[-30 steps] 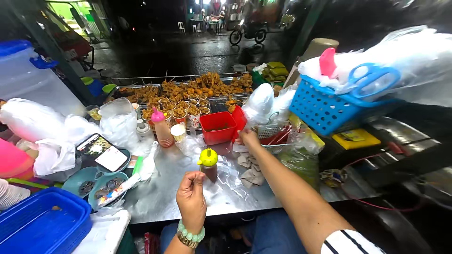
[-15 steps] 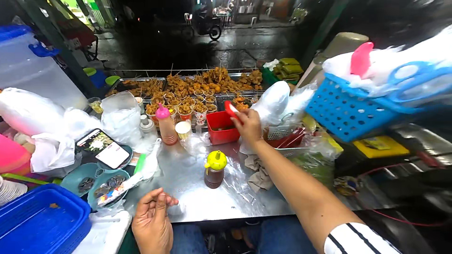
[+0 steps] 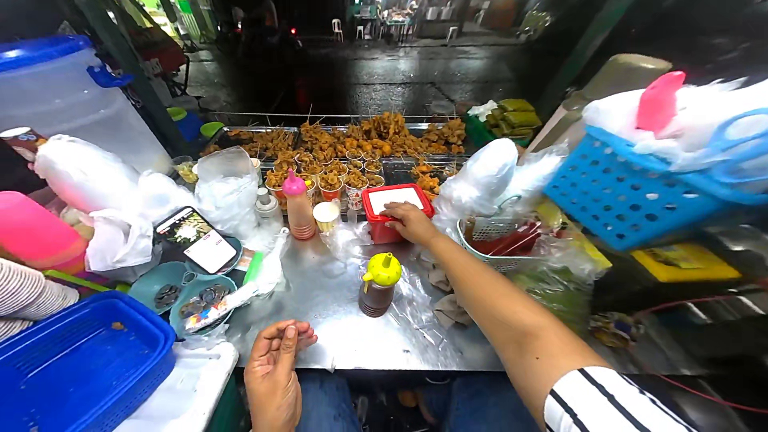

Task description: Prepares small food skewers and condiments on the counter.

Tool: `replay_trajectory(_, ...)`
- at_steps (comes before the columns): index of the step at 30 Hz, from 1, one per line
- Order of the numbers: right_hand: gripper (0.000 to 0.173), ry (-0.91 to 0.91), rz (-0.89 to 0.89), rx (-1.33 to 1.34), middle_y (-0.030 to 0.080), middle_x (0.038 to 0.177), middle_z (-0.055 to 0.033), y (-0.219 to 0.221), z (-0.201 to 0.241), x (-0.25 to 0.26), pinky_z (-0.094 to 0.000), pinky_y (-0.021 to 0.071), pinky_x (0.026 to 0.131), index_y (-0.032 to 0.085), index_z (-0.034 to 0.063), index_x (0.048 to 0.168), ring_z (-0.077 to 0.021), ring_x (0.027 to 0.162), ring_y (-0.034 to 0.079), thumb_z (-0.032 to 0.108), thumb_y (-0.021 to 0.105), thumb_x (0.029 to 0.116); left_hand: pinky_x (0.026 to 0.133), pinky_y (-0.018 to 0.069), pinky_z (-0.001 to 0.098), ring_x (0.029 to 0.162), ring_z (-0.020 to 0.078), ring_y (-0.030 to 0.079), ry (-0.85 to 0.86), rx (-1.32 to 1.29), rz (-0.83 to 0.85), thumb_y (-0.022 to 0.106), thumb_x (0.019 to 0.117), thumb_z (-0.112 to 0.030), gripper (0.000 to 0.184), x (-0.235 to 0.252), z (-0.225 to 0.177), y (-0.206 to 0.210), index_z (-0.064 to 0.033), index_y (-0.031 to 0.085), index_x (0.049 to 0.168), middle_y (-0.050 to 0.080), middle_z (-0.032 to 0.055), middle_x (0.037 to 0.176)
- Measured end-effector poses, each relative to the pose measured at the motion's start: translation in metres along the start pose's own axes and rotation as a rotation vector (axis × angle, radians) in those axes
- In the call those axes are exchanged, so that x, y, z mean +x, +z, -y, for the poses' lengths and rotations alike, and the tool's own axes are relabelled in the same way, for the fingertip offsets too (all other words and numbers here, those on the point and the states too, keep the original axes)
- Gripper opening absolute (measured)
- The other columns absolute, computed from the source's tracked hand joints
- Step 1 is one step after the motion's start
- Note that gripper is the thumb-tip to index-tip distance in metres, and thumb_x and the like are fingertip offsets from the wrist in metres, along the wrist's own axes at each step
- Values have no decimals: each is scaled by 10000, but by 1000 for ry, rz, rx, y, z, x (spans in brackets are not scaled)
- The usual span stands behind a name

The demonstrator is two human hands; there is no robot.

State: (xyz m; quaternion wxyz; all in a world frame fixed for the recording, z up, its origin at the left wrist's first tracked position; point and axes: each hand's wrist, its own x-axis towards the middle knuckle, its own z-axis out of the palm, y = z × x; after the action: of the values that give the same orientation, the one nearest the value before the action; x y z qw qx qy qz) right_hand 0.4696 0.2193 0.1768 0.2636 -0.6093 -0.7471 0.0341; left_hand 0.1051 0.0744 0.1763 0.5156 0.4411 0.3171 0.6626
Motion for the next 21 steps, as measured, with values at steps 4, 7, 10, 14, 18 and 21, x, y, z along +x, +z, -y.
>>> replay_trajectory(4, 332, -2, 58, -39, 609, 1435, -174, -11, -4, -5, -578, 319, 1205, 696, 71, 1312, -364, 1409, 505, 98, 650, 984, 708, 651, 309, 763, 156, 756, -39, -28, 42, 517, 1021, -2, 162, 0, -5, 5, -88, 654, 1034, 768, 43, 896)
replay_trajectory(7, 446, 26, 115, -113, 552, 1510, -135, -14, -1, -9, -620, 271, 1214, 647, 133, 1394, -394, 1469, 413, 160, 710, 954, 692, 653, 312, 750, 161, 757, -72, -50, 93, 525, 1020, -5, 155, -4, -9, 9, -82, 657, 1041, 767, 51, 887)
replay_trajectory(10, 544, 36, 48, -131, 485, 1551, -201, -19, 2, -16, -655, 284, 1189, 587, 104, 1449, -458, 1460, 397, 172, 746, 933, 697, 650, 313, 765, 166, 757, -107, -33, 159, 549, 1015, -12, 130, -6, -10, 12, -70, 660, 1050, 768, 54, 913)
replay_trajectory(14, 518, 69, -203, 7, 475, 1534, -253, -45, 31, -50, -631, 386, 1134, 555, 6, 1444, -457, 1398, 471, 221, 675, 988, 783, 617, 300, 890, 120, 710, -187, 219, 191, 590, 992, -48, 101, 18, -3, 21, 6, 637, 1065, 705, 33, 996)
replay_trajectory(18, 473, 111, -376, 164, 588, 1389, -280, -50, 58, -125, -458, 512, 1045, 629, -53, 1327, -356, 1255, 604, 279, 626, 991, 822, 562, 343, 957, 188, 648, -521, 295, 112, 571, 1042, -105, 267, 78, 40, 40, 68, 581, 1245, 615, 180, 1198)
replay_trajectory(21, 457, 198, -386, 237, 567, 1367, -327, -44, 70, -176, -376, 541, 994, 640, -112, 1257, -321, 1207, 622, 247, 621, 975, 758, 560, 328, 879, 195, 640, -679, 276, 124, 555, 1059, -130, 300, 114, 78, 60, 36, 555, 1308, 581, 201, 1256)
